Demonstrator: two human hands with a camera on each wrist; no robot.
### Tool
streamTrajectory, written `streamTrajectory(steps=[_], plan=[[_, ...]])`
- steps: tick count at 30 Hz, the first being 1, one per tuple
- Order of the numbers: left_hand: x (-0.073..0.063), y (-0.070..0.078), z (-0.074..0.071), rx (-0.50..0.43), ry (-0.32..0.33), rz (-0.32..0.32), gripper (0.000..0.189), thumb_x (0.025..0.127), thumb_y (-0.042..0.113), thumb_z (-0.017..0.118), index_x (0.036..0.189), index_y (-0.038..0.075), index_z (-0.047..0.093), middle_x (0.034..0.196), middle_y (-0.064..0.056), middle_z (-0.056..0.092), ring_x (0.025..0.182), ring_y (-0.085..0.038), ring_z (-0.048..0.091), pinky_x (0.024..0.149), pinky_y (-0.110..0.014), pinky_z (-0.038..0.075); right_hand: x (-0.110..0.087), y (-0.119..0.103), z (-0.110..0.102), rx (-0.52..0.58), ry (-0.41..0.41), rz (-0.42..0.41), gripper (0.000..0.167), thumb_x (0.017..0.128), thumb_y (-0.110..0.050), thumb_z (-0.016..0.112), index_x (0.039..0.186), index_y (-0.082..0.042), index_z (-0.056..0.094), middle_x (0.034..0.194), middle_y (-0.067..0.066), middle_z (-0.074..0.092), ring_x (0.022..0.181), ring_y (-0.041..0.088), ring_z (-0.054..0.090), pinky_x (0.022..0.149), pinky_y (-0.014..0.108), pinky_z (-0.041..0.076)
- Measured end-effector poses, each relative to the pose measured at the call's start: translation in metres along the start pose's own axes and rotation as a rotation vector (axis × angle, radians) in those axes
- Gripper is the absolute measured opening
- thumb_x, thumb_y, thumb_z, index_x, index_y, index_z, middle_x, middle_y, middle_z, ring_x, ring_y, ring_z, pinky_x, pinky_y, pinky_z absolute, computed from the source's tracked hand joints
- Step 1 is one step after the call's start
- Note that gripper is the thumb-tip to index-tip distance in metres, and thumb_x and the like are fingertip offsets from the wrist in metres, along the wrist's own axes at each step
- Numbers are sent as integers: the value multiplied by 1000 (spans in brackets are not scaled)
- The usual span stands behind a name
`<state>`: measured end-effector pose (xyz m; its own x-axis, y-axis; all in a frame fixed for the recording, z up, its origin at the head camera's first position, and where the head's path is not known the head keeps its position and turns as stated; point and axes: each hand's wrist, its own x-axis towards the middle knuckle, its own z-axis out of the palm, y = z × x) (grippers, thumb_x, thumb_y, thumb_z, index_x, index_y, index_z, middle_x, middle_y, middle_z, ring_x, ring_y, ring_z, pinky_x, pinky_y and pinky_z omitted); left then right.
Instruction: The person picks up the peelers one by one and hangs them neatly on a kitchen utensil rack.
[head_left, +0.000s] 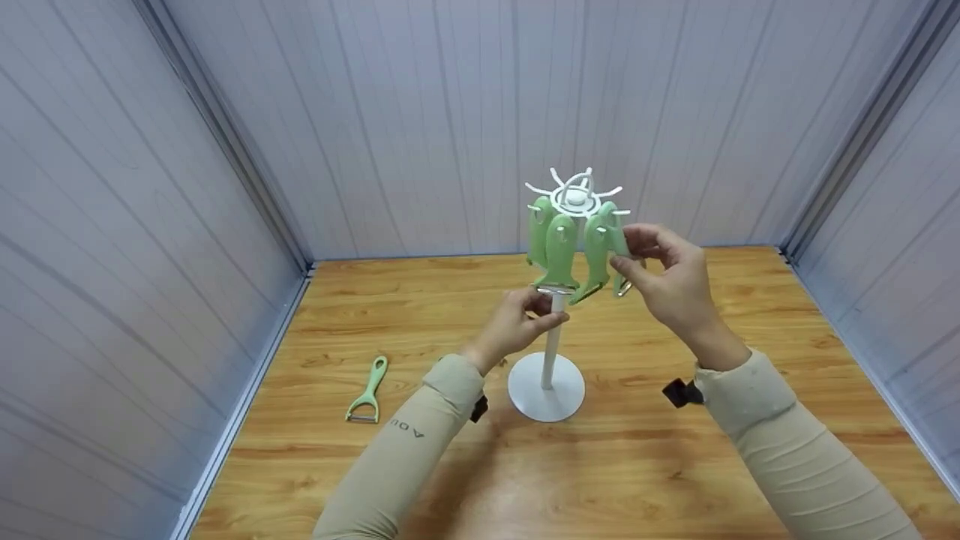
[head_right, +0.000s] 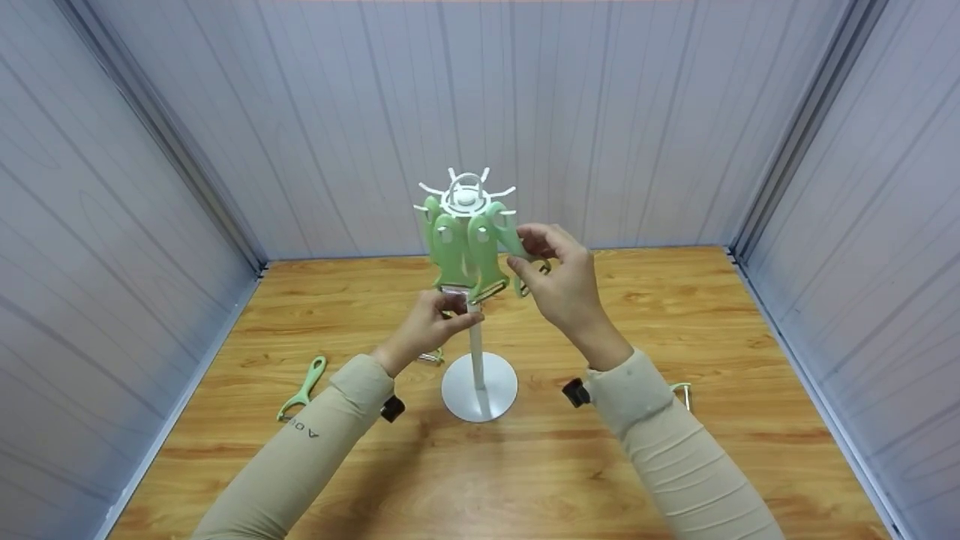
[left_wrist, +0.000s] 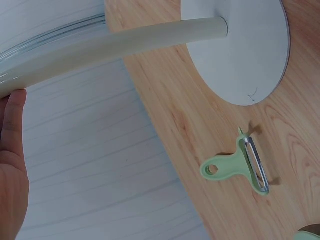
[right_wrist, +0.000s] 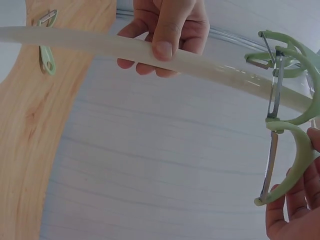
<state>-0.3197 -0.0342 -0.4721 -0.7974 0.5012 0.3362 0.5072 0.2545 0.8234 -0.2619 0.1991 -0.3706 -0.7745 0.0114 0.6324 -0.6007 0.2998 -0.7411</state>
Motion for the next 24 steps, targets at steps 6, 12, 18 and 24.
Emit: streamTrajectory(steps=[6, 12, 18, 24], plan=[[1, 0, 0, -8, 4, -7, 19, 101, 12, 78, 115, -1, 75, 103, -17, 80, 95, -22, 77, 86, -27, 62, -5, -5, 7, -24, -8, -40, 29, 88, 10, 83, 116, 9, 73, 97, -5, 73, 88, 6, 66, 83, 20, 55], [1, 0, -2, -5, 10, -2, 22, 102, 14, 79, 116, -2, 76, 100, -16, 79, 92, -16, 75, 86, -29, 63, -11, -11, 19, -25, -30, -79, 29, 87, 11, 84, 113, 10, 71, 93, 10, 72, 85, 6, 64, 79, 17, 53], [1, -1, -2, 10, 24, 29, 18, 101, 14, 79, 109, -2, 75, 99, -15, 78, 90, -16, 73, 86, -29, 63, -15, -15, 25, -23, -48, -81, 33, 86, 11, 85, 114, 11, 68, 96, 13, 71, 86, 6, 64, 79, 16, 54], [1, -1, -3, 15, 12, 22, 21, 102, 14, 78, 114, -3, 76, 102, -16, 80, 92, -18, 75, 86, -30, 63, -15, -14, 24, -27, -40, -94, 35, 85, 11, 86, 114, 11, 67, 94, 10, 70, 85, 5, 64, 80, 16, 54]])
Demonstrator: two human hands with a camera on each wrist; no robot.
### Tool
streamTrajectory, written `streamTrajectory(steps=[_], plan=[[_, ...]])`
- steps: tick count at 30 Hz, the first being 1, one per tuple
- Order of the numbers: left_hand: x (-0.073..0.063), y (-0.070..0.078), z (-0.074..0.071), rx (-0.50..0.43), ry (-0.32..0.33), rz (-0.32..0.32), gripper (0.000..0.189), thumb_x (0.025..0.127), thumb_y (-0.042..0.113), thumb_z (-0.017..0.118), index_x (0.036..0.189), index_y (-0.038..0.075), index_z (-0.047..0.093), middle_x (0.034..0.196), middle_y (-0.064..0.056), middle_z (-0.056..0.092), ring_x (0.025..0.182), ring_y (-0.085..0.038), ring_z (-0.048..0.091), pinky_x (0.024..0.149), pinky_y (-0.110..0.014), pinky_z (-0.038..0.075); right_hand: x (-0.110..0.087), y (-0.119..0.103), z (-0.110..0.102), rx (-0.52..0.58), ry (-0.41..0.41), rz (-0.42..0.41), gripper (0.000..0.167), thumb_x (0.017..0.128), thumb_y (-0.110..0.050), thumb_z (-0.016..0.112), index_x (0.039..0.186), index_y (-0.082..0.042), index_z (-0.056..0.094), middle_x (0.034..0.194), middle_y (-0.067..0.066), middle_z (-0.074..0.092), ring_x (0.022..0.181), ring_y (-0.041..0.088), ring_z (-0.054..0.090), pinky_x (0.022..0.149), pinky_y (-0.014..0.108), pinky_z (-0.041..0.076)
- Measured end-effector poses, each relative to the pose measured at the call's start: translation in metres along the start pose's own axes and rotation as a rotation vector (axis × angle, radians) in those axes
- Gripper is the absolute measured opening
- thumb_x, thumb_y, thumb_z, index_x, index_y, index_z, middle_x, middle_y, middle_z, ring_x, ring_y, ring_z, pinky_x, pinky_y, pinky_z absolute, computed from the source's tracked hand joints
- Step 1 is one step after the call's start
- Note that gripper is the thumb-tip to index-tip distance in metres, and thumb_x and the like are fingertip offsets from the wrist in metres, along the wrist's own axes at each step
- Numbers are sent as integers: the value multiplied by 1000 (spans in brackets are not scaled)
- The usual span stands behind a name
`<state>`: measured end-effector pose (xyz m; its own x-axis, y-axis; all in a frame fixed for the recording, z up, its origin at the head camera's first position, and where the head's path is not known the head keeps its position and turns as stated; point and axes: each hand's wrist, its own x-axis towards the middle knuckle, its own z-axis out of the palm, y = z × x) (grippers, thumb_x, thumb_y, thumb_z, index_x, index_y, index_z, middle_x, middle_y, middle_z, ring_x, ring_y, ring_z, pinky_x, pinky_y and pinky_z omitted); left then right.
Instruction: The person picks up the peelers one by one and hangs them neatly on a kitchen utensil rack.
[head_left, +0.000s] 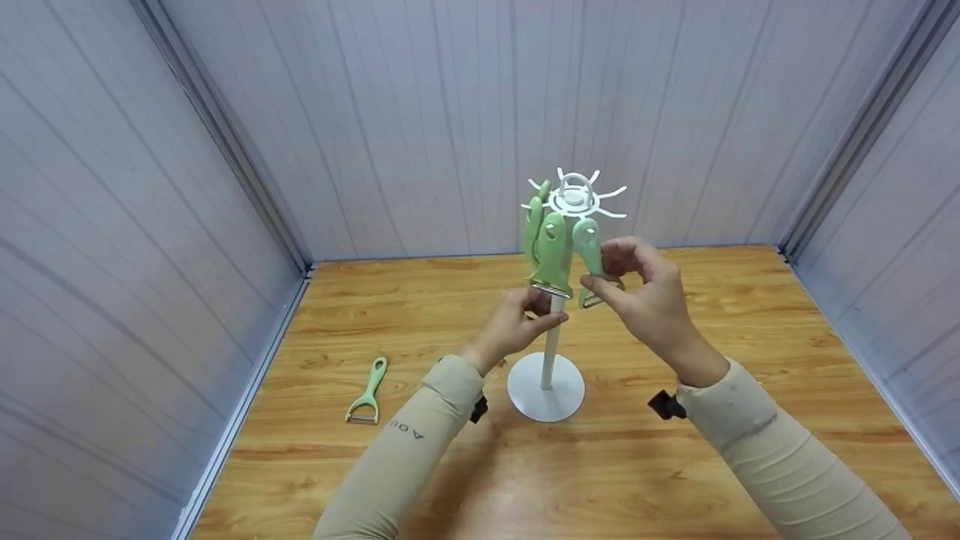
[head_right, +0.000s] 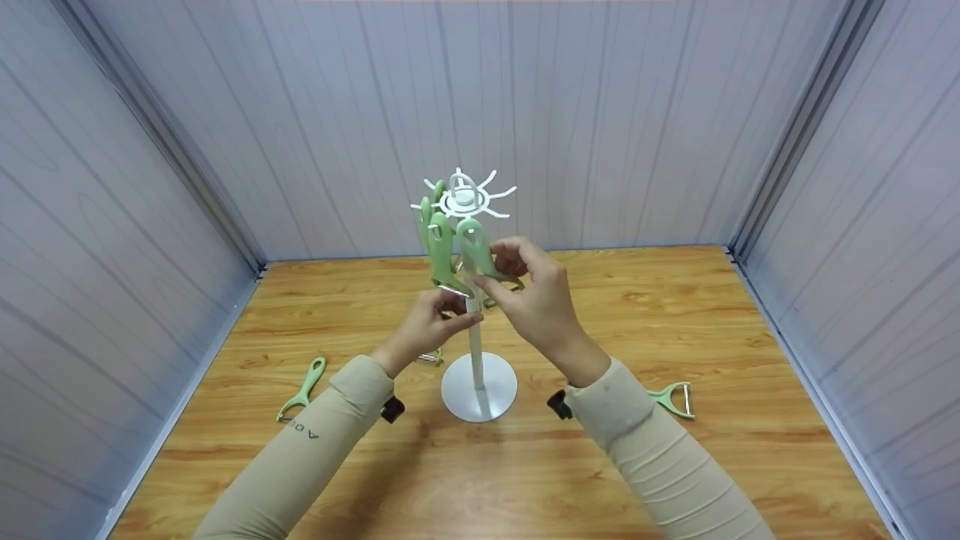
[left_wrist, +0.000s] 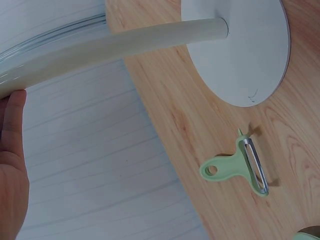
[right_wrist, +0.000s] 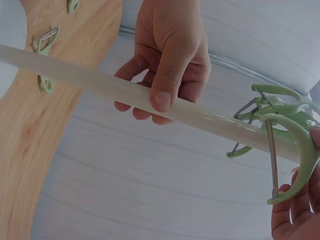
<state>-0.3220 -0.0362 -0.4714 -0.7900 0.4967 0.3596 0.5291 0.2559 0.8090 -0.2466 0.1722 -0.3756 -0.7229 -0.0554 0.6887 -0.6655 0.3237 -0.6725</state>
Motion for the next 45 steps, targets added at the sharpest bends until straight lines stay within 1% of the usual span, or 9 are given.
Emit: streamTrajectory(steps=[6, 12, 19, 23, 28, 33, 39, 44, 45], plan=[[-1, -2, 1, -2, 1, 7, 20, 102, 14, 78, 114, -1, 76, 104, -16, 80, 94, -21, 77, 89, -35, 65, -4, 4, -5, -22, -6, -11, 36, 84, 12, 87, 115, 11, 69, 93, 17, 70, 88, 3, 63, 86, 16, 54], [0, -2, 0, -17, -4, -8, 21, 102, 15, 79, 114, -1, 76, 105, -14, 80, 92, -16, 75, 87, -31, 63, -8, 12, -14, -52, 4, -2, 35, 84, 13, 86, 115, 11, 70, 96, 19, 70, 91, 1, 63, 87, 16, 54], [1, -2, 1, -38, -9, 15, 18, 101, 11, 78, 113, -3, 76, 102, -16, 79, 89, -10, 71, 89, -47, 65, -11, 31, -31, -94, 15, 19, 35, 86, 13, 85, 118, 11, 71, 96, 17, 70, 89, 1, 64, 86, 15, 53], [1, -3, 1, -38, -8, 11, 17, 101, 11, 78, 111, -2, 76, 101, -16, 79, 88, -7, 69, 89, -49, 65, -15, 45, -42, -127, 28, 47, 35, 87, 12, 84, 119, 10, 72, 95, 10, 70, 88, 0, 64, 85, 14, 53], [1, -3, 1, -26, -4, 18, 16, 101, 11, 79, 110, -2, 76, 102, -16, 79, 90, -13, 72, 89, -47, 65, -21, 58, -55, -167, 43, 125, 33, 90, 6, 85, 121, 6, 75, 95, -8, 68, 86, 0, 64, 84, 13, 52], [0, -2, 0, -15, -4, 14, 17, 100, 12, 80, 108, -2, 75, 101, -16, 78, 90, -17, 73, 90, -49, 64, -26, 67, -66, -178, 46, 189, 32, 91, 2, 86, 121, 3, 76, 94, -12, 67, 86, -1, 62, 82, 11, 51], [0, -1, -1, -11, -9, -12, 17, 101, 15, 79, 109, 0, 76, 101, -13, 78, 89, -8, 69, 87, -35, 63, -35, 81, -77, -207, 31, 189, 32, 90, 2, 87, 121, 1, 77, 93, -19, 65, 85, -2, 61, 80, 9, 49], [0, -3, 0, -25, -8, -11, 17, 102, 13, 78, 110, -1, 76, 103, -14, 78, 89, -4, 67, 90, -42, 64, -43, 94, -87, -249, -8, 196, 32, 90, 2, 87, 121, 0, 78, 93, -15, 66, 86, -3, 60, 80, 7, 48], [0, -3, 1, -24, -7, -8, 17, 101, 13, 78, 110, -1, 76, 103, -14, 78, 88, -4, 67, 90, -40, 64, -46, 97, -90, -260, -21, 204, 33, 90, 1, 87, 121, 0, 77, 93, -15, 66, 86, -4, 60, 80, 7, 47]])
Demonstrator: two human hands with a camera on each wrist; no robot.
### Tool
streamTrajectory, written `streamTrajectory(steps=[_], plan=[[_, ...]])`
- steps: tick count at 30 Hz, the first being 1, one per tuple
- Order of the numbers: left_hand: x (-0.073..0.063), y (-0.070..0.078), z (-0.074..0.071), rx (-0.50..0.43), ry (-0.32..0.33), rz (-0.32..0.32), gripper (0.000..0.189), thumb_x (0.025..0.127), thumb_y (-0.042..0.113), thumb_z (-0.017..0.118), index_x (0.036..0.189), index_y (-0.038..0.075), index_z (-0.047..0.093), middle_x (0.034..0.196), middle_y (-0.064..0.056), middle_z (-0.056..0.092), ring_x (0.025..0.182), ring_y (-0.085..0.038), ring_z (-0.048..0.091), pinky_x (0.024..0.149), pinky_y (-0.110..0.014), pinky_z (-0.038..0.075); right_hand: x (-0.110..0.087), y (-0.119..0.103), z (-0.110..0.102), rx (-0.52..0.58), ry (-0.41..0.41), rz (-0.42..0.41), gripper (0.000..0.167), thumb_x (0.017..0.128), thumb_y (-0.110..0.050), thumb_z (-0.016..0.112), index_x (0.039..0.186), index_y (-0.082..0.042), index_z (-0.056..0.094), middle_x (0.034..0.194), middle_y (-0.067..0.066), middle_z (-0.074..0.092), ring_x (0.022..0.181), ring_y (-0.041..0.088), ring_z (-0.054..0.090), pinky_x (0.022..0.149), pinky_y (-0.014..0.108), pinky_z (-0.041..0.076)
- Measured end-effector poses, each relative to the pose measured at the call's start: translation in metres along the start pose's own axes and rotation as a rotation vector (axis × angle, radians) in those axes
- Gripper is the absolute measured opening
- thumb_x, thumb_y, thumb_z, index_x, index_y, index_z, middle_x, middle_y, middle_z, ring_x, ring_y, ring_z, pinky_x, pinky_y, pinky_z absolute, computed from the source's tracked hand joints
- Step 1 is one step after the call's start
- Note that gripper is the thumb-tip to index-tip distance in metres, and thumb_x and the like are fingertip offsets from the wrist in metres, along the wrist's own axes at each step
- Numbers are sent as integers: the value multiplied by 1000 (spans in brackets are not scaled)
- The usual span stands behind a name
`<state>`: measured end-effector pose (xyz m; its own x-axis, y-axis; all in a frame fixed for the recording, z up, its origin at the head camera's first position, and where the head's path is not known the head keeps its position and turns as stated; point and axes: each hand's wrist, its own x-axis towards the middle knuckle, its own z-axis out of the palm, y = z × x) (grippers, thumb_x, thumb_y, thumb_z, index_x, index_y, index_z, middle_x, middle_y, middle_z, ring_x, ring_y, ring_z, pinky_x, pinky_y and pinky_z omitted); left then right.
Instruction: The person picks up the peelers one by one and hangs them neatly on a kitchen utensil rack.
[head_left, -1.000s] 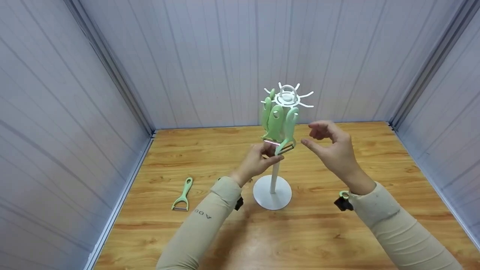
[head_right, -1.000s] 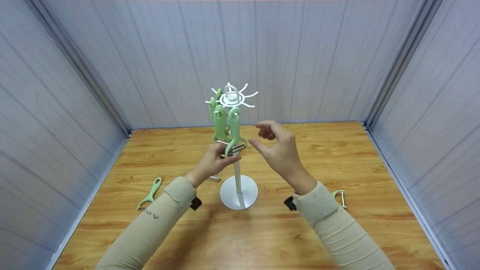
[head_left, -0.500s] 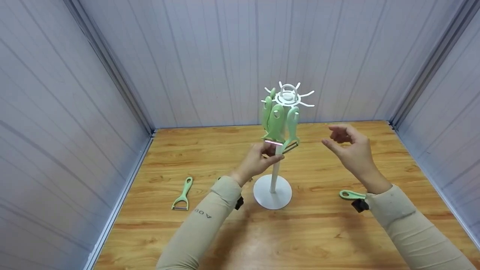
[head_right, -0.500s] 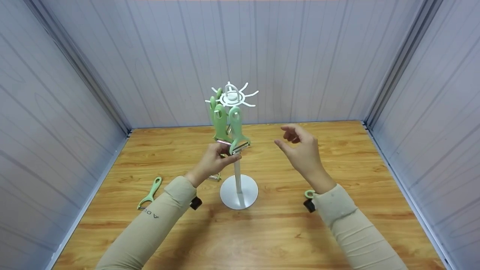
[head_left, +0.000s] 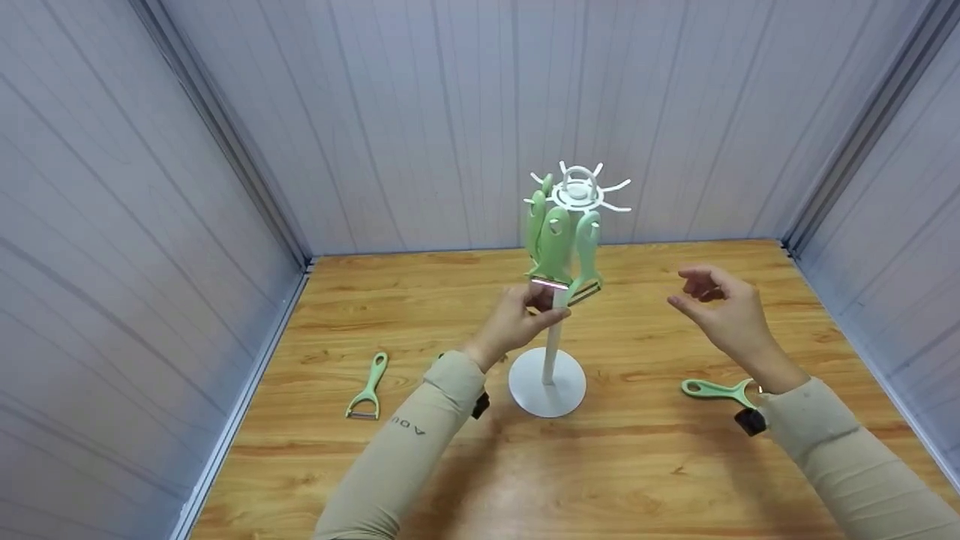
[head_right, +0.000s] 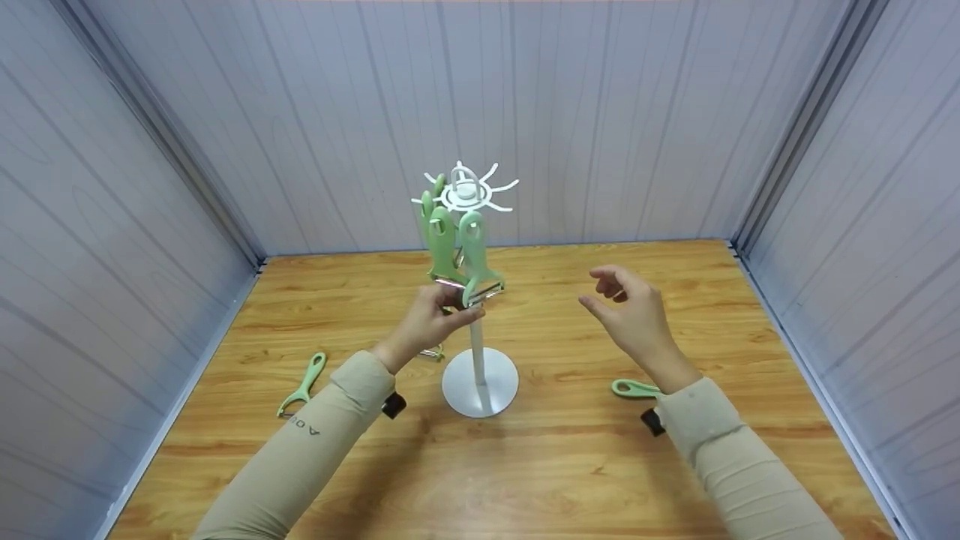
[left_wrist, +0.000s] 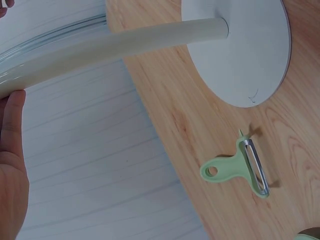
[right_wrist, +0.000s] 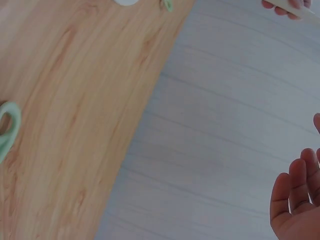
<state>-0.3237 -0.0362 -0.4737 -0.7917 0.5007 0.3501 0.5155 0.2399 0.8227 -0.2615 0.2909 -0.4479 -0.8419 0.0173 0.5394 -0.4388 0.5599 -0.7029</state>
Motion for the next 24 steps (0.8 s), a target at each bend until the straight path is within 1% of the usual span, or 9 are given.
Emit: streamTrajectory(steps=[6, 11, 13, 14, 16, 18, 20, 22, 24], plan=[[0, 1, 1, 18, -3, 5, 19, 101, 15, 79, 112, 0, 76, 104, -14, 79, 90, -6, 69, 86, -25, 61, -9, 18, -9, -60, -90, 58, 33, 95, -7, 85, 126, -1, 75, 100, -12, 68, 91, -4, 60, 81, 8, 47], [-1, 1, 2, -2, -8, 4, 19, 102, 13, 78, 114, -2, 76, 105, -15, 79, 92, -12, 71, 92, -44, 64, -20, 35, -13, -121, -175, 70, 39, 97, -12, 84, 133, -1, 72, 111, 10, 73, 95, -10, 57, 83, 9, 45], [-1, 1, 3, -15, -8, 9, 20, 102, 13, 78, 114, -3, 75, 105, -17, 79, 92, -13, 71, 92, -49, 64, -24, 43, -15, -150, -206, 68, 42, 97, -13, 84, 135, 0, 71, 115, 17, 75, 97, -12, 56, 85, 9, 45], [-1, 2, 3, -18, -7, 9, 20, 102, 13, 78, 113, -3, 76, 104, -17, 79, 91, -12, 71, 92, -50, 64, -26, 46, -16, -164, -222, 70, 43, 97, -13, 84, 136, 0, 71, 118, 18, 75, 99, -10, 58, 85, 9, 45], [-1, 2, 3, -25, -4, 13, 20, 101, 12, 78, 112, -4, 76, 103, -18, 78, 90, -11, 71, 91, -50, 64, -29, 52, -18, -200, -257, 75, 46, 97, -15, 84, 138, -1, 69, 122, 20, 75, 104, 2, 65, 87, 12, 46], [-1, 2, 2, -25, 2, 14, 19, 101, 12, 79, 111, -4, 76, 103, -18, 78, 89, -9, 70, 90, -47, 64, -32, 56, -20, -228, -295, 89, 49, 98, -17, 84, 141, -1, 68, 126, 22, 75, 109, 20, 69, 93, 22, 50], [-1, 2, 2, -20, 6, 12, 18, 101, 12, 79, 111, -3, 76, 102, -17, 78, 88, -7, 69, 90, -44, 64, -33, 60, -22, -246, -337, 107, 51, 99, -18, 83, 143, 0, 66, 130, 24, 73, 114, 38, 69, 98, 38, 54], [-1, 2, 1, -10, 7, 9, 18, 102, 13, 78, 111, -2, 76, 103, -15, 78, 89, -6, 68, 89, -40, 64, -34, 64, -24, -256, -377, 130, 54, 99, -19, 83, 145, 1, 64, 132, 27, 71, 118, 46, 67, 101, 56, 53], [-1, 2, 0, -1, 7, 6, 18, 102, 15, 78, 112, -1, 77, 104, -14, 78, 90, -5, 68, 90, -39, 64, -34, 69, -26, -257, -415, 158, 56, 98, -19, 84, 146, 3, 62, 134, 30, 70, 121, 50, 64, 104, 67, 50]])
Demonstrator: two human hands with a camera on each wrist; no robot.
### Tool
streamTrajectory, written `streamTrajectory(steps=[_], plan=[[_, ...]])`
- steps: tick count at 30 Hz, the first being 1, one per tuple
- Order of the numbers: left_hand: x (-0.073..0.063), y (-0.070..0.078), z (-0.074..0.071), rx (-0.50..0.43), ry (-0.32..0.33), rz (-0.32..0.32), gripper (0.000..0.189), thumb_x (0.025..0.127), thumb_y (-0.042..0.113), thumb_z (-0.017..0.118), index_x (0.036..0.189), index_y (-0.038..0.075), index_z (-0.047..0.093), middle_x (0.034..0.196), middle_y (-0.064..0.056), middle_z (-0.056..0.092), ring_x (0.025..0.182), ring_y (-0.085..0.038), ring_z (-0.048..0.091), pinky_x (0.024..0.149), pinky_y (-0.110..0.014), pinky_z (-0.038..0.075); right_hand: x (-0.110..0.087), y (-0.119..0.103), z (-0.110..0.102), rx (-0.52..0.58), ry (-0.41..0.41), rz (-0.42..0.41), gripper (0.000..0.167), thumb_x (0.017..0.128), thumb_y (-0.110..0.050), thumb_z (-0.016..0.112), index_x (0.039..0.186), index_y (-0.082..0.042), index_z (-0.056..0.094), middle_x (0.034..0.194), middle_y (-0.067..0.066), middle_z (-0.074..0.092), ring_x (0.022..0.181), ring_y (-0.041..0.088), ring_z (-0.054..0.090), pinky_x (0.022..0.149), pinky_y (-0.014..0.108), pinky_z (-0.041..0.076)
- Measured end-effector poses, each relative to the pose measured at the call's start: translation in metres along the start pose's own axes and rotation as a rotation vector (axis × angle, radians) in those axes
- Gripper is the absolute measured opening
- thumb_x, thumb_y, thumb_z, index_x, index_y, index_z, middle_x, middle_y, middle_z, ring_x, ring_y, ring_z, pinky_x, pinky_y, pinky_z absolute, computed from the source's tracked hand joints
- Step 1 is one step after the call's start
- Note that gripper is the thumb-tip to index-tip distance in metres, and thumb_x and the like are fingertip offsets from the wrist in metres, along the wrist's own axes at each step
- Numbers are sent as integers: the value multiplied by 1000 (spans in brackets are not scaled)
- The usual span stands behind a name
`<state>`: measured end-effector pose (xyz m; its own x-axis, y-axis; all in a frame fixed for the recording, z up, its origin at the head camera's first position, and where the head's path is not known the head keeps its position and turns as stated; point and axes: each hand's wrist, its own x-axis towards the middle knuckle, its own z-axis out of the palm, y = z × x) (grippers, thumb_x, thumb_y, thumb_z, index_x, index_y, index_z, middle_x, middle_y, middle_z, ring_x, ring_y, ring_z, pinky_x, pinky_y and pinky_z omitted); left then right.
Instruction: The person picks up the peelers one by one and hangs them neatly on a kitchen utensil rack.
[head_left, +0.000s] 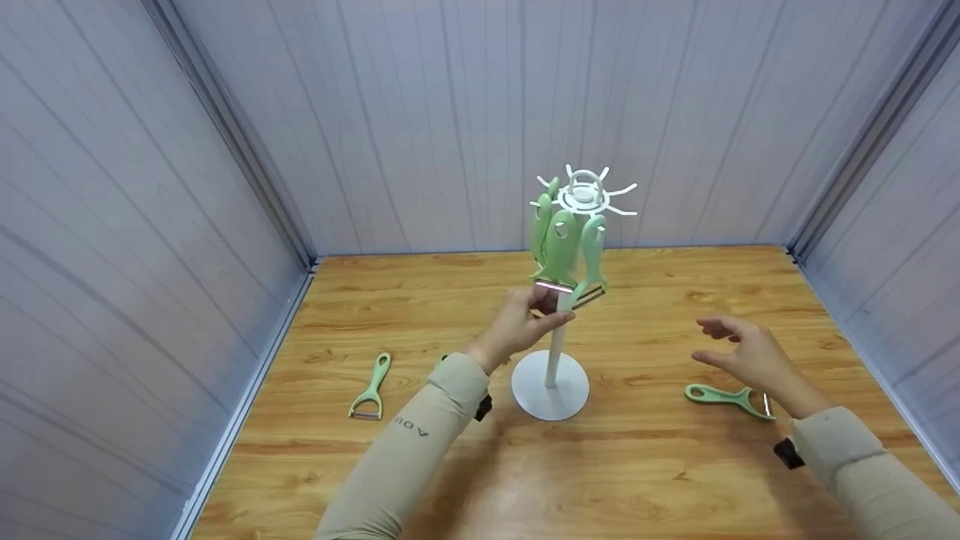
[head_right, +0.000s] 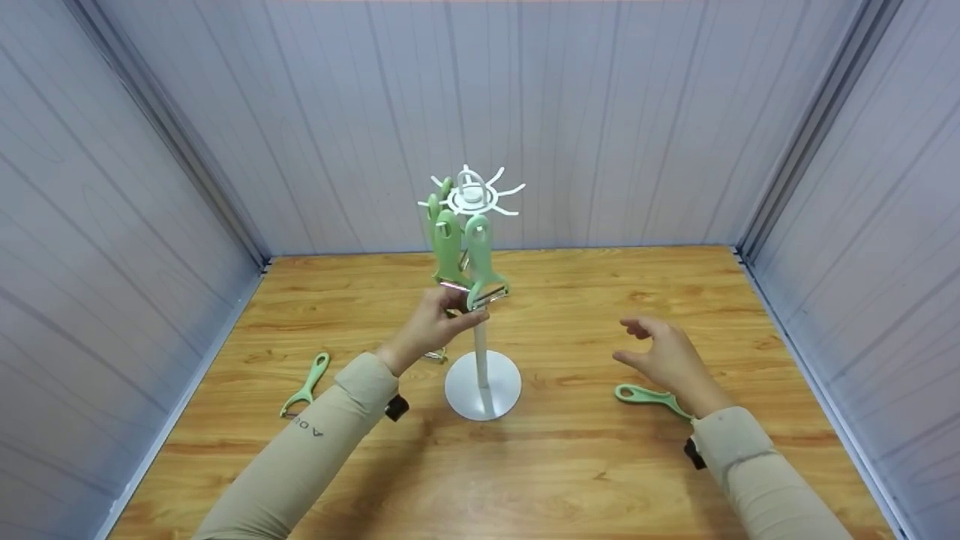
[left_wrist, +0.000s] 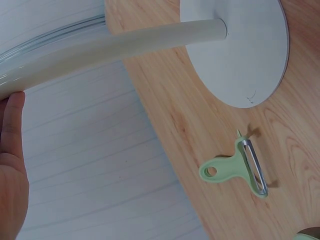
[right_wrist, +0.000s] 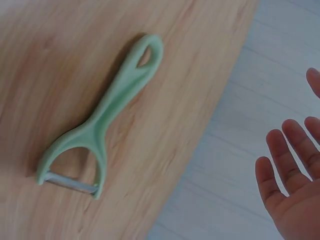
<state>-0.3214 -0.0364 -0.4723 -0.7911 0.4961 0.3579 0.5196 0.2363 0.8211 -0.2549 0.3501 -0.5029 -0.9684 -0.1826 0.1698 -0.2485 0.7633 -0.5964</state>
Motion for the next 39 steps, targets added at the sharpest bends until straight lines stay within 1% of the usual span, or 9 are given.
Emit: streamTrajectory(steps=[3, 6, 9, 13, 18, 21, 28, 34, 39], plan=[[1, 0, 0, -3, -4, 4, 19, 102, 14, 77, 113, -2, 76, 105, -15, 78, 91, -7, 69, 92, -43, 64, -1, 8, -1, -19, -51, 29, 59, 98, -21, 84, 146, 5, 62, 136, 32, 68, 124, 51, 62, 106, 71, 47], [1, 0, 0, -14, -4, 9, 20, 103, 13, 77, 114, -4, 76, 105, -18, 78, 92, -12, 70, 93, -49, 63, -4, 16, -1, -43, -94, 46, 62, 97, -24, 85, 146, 5, 62, 136, 33, 67, 125, 53, 61, 104, 71, 48], [1, 0, 0, -20, -3, 8, 20, 103, 13, 77, 114, -4, 76, 106, -18, 79, 92, -14, 71, 93, -50, 63, -8, 23, -1, -55, -135, 65, 64, 97, -27, 86, 146, 6, 61, 137, 33, 66, 126, 54, 59, 99, 71, 50], [0, 0, 0, -17, -1, 7, 20, 102, 12, 77, 115, -3, 76, 106, -18, 79, 92, -14, 72, 92, -45, 64, -13, 33, -1, -56, -196, 99, 66, 96, -27, 86, 148, 6, 60, 141, 34, 64, 130, 57, 56, 99, 71, 51], [0, 0, 0, -5, 4, 4, 19, 101, 12, 78, 113, -2, 77, 105, -16, 79, 91, -10, 71, 89, -34, 64, -18, 47, 2, -61, -271, 136, 68, 96, -27, 86, 148, 6, 60, 145, 35, 61, 134, 59, 53, 103, 72, 50], [0, -1, 0, 6, 2, 6, 19, 101, 12, 78, 113, -2, 76, 104, -15, 79, 91, -11, 71, 88, -29, 62, -20, 55, 2, -84, -308, 129, 68, 94, -28, 88, 146, 7, 61, 144, 36, 61, 132, 60, 55, 102, 71, 50], [1, -2, 0, 14, -4, 8, 18, 102, 12, 77, 113, -2, 76, 105, -16, 79, 93, -17, 73, 89, -30, 62, -26, 66, 1, -110, -359, 113, 65, 88, -21, 93, 140, 7, 66, 135, 34, 66, 126, 57, 61, 99, 68, 55], [0, -1, -1, 17, -8, 4, 18, 102, 12, 77, 114, -1, 76, 105, -15, 79, 92, -12, 71, 89, -27, 62, -28, 71, 5, -127, -376, 141, 64, 87, -20, 94, 138, 7, 67, 130, 30, 70, 120, 51, 65, 97, 65, 56], [0, -1, 0, 11, -5, -1, 17, 102, 13, 77, 113, 0, 76, 104, -14, 79, 91, -8, 70, 88, -25, 61, -29, 77, 10, -136, -364, 134, 45, 88, -9, 90, 127, 6, 73, 118, 22, 75, 110, 42, 70, 93, 62, 58]])
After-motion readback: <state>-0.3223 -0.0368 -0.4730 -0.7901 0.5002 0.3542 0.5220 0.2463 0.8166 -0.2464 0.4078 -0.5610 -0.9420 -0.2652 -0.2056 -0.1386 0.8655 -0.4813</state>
